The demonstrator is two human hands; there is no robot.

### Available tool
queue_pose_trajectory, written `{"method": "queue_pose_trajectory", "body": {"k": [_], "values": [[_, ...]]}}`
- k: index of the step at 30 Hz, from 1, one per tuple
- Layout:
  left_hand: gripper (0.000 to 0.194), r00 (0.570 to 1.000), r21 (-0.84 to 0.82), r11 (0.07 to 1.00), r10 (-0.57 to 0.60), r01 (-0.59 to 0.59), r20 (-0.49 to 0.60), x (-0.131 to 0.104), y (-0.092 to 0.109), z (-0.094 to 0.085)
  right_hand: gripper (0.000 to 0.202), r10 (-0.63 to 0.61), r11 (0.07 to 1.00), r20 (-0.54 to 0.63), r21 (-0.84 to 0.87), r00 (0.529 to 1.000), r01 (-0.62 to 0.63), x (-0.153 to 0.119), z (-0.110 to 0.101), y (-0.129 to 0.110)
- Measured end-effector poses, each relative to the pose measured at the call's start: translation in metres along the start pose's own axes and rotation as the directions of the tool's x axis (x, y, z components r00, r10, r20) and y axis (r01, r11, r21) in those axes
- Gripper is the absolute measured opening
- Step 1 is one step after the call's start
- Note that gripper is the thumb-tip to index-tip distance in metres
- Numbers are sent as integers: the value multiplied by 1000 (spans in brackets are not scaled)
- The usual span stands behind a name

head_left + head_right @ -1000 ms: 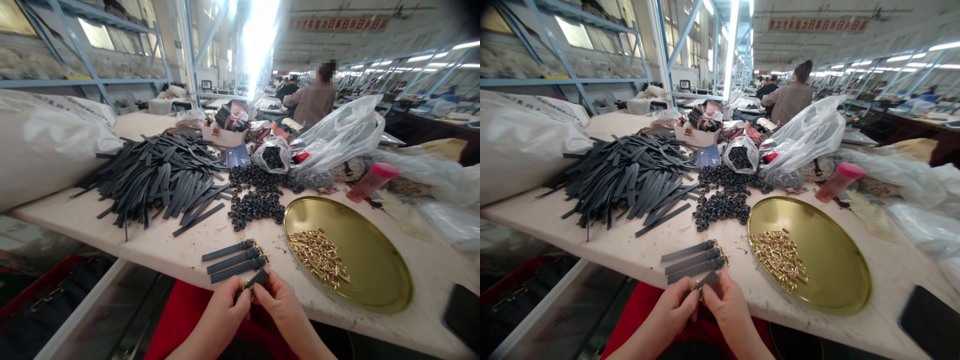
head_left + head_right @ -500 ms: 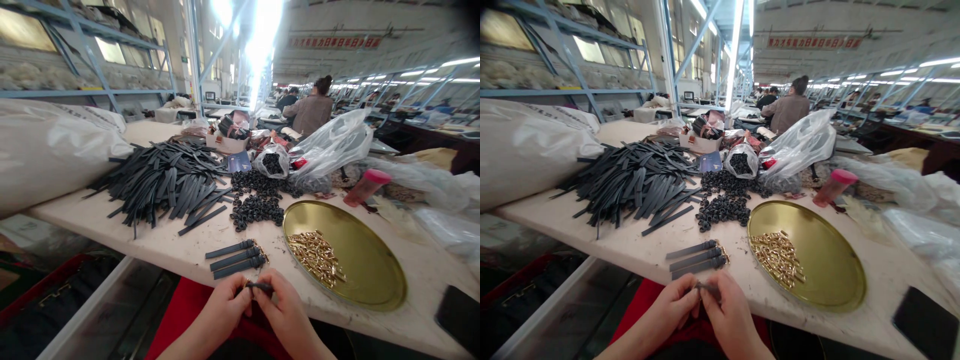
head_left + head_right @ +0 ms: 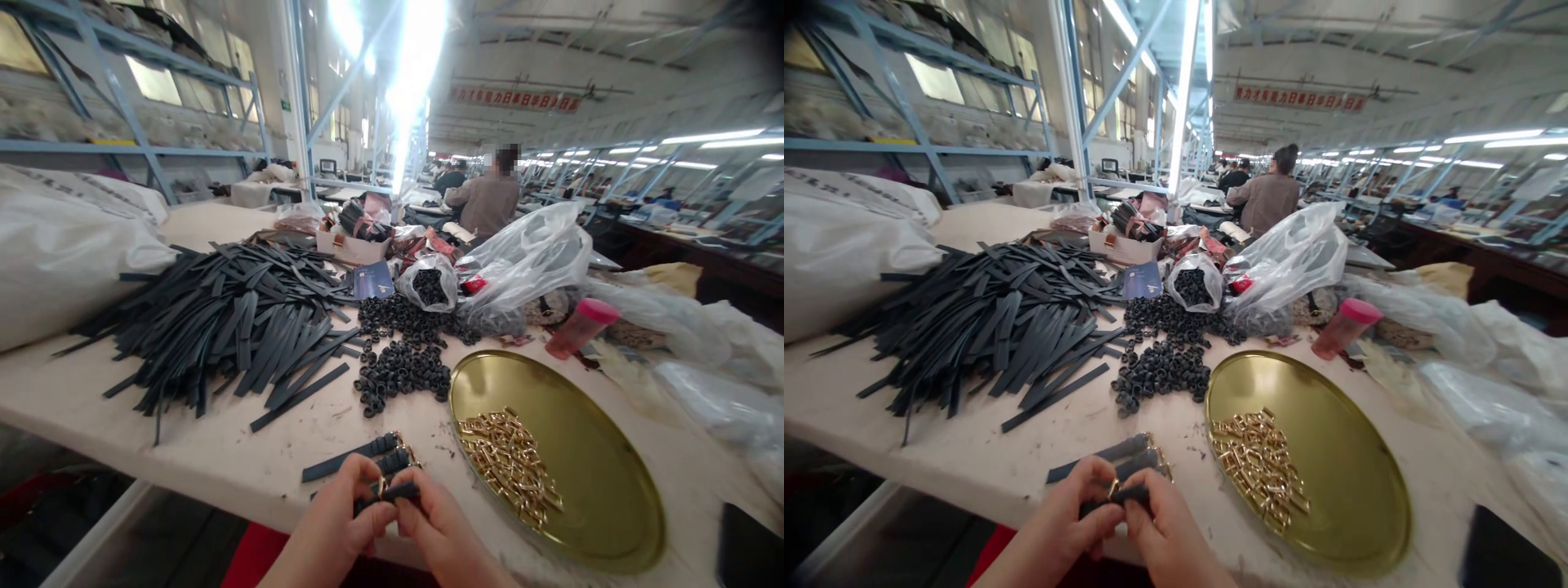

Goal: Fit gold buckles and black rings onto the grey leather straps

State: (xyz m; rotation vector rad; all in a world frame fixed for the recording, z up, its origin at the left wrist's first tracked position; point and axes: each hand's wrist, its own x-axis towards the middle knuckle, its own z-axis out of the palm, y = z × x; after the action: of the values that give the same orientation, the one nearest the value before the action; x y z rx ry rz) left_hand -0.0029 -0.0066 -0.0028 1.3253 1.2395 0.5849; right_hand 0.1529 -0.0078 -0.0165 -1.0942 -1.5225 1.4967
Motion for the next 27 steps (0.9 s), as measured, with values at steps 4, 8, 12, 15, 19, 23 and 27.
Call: {"method": "queue_pose_trajectory", "body": {"k": [4, 8, 12, 15, 19, 23, 27], "values": [[22, 1000, 4, 1000, 15, -15, 13, 22, 1, -10, 26, 51, 989, 52, -145, 997, -43, 39, -32, -2], [22, 994, 15, 998, -58, 60, -89, 41, 1, -17, 19, -187, 719, -183, -695, 965, 7, 101, -68, 13], [20, 995, -20, 998, -60, 59, -79, 51, -2, -17, 25, -187, 686, -187, -727, 964, -8, 138, -83, 31], [21, 992, -10, 999, -43, 42, -119, 51, 0, -17, 19, -180, 717, -202, -697, 963, -12, 132, -81, 30], [25, 983, 28, 1000, 8, -3, -185, 47, 12, -16, 21, -98, 838, -151, -546, 984, 0, 96, -60, 9], [25, 979, 151, 988, 71, -42, -189, 35, 22, -10, 32, 100, 995, -57, -14, 993, -101, 54, -33, -8], [23, 985, 221, 973, 96, -63, -145, 19, 18, -1, 37, 63, 997, -112, 56, 992, -57, 29, -21, -6]]}}
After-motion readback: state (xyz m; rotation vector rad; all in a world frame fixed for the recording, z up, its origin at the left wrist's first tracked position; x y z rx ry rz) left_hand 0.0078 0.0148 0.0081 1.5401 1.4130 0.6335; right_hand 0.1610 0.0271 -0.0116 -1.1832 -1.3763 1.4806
